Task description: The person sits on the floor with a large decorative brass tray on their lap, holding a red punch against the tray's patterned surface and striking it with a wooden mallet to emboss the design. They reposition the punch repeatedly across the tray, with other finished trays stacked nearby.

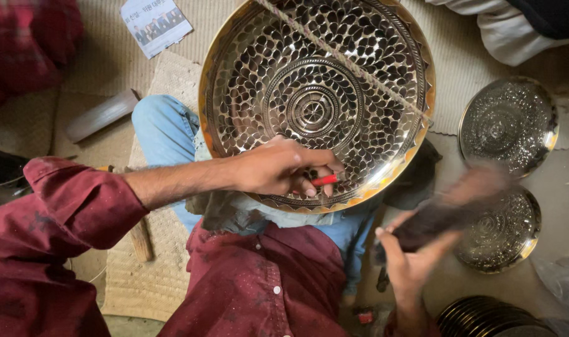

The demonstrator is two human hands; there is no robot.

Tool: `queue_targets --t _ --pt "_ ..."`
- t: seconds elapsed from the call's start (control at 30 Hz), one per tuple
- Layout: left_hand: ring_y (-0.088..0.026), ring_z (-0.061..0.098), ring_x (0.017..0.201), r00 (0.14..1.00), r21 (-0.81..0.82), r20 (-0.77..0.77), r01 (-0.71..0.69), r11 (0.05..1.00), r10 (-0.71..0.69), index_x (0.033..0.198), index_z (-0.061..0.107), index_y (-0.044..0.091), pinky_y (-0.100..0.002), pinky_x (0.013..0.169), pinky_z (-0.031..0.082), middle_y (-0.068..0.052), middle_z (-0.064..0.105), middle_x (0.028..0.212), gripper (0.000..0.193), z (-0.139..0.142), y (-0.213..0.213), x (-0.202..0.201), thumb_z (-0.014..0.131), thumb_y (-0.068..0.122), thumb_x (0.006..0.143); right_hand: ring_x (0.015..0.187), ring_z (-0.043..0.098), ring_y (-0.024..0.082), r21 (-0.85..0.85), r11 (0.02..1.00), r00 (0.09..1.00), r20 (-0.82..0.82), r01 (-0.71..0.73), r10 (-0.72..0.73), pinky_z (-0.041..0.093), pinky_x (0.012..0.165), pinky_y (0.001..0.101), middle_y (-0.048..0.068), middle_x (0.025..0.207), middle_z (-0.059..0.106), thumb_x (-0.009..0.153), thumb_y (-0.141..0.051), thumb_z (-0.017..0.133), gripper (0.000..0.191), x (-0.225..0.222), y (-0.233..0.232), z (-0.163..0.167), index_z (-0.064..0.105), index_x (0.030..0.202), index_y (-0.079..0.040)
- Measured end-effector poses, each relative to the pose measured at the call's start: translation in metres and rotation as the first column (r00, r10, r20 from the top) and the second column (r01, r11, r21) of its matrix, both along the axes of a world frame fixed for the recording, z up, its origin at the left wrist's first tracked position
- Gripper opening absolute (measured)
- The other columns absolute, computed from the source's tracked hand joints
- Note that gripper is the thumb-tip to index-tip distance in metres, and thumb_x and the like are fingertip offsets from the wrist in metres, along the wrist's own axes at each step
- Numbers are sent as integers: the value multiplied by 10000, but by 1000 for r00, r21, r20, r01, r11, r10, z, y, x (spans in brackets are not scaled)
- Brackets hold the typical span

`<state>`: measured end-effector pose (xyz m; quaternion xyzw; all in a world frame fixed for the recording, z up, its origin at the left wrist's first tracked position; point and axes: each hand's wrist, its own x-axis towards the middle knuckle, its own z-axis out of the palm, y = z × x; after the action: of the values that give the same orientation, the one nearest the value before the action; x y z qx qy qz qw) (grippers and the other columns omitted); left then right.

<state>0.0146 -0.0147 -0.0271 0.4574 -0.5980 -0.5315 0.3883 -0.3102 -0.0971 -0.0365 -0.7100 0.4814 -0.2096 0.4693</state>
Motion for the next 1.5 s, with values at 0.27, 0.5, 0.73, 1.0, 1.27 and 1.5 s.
queue_targets --t 0.27,0.5,0.73,1.0,1.27,1.5 --pt "-180 779 883 949 146 -90 -287 947 301 1295 575 77 -272 676 645 -94 753 1149 384 -14 4 -12 575 -95 952 871 650 100 -185 980 989 143 73 -46 545 835 265 52 976 672 828 -20 803 678 -7 22 -25 408 1379 -1" --pt "-228 766 1053 940 25 -52 -335 942 336 1318 551 58 -301 795 662 -120 722 1228 440 -2 14 -16 594 -118 916 889 608 168 -225 968 964 262 111 -50 435 1038 328 124 930 630 872 71 758 422 0 39 -84 481 1188 29" --pt "-239 745 1124 920 -41 -88 -387 921 382 1350 540 13 -291 882 626 -142 688 1279 483 -4 24 -22 570 -172 904 738 653 167 -31 998 949 312 53 -40 554 713 286 101 907 654 923 17 761 508 -23 19 -59 408 1289 31" --pt "-200 800 970 965 96 -125 -218 971 229 1394 525 26 -248 726 690 -139 738 1264 565 -9 17 -18 443 -173 872 815 657 157 -136 988 970 224 -67 96 553 761 277 104 935 668 912 29 774 547 -24 -11 -28 416 1325 29" --pt "-126 799 894 988 156 8 -155 976 156 1412 502 53 -233 365 472 -119 698 1315 506 -2 14 -16 441 -122 942 803 658 140 -61 998 939 339 -28 47 567 741 280 78 957 659 935 59 751 709 -16 -18 7 279 1458 -19" --pt "-118 796 869 990 146 -2 -138 980 140 1427 504 72 -190 465 571 -129 735 1284 568 -2 12 -15 495 -106 888 848 705 246 -381 861 942 -132 -336 310 580 726 335 197 1013 695 814 26 773 615 -3 -31 34 469 1347 -9"
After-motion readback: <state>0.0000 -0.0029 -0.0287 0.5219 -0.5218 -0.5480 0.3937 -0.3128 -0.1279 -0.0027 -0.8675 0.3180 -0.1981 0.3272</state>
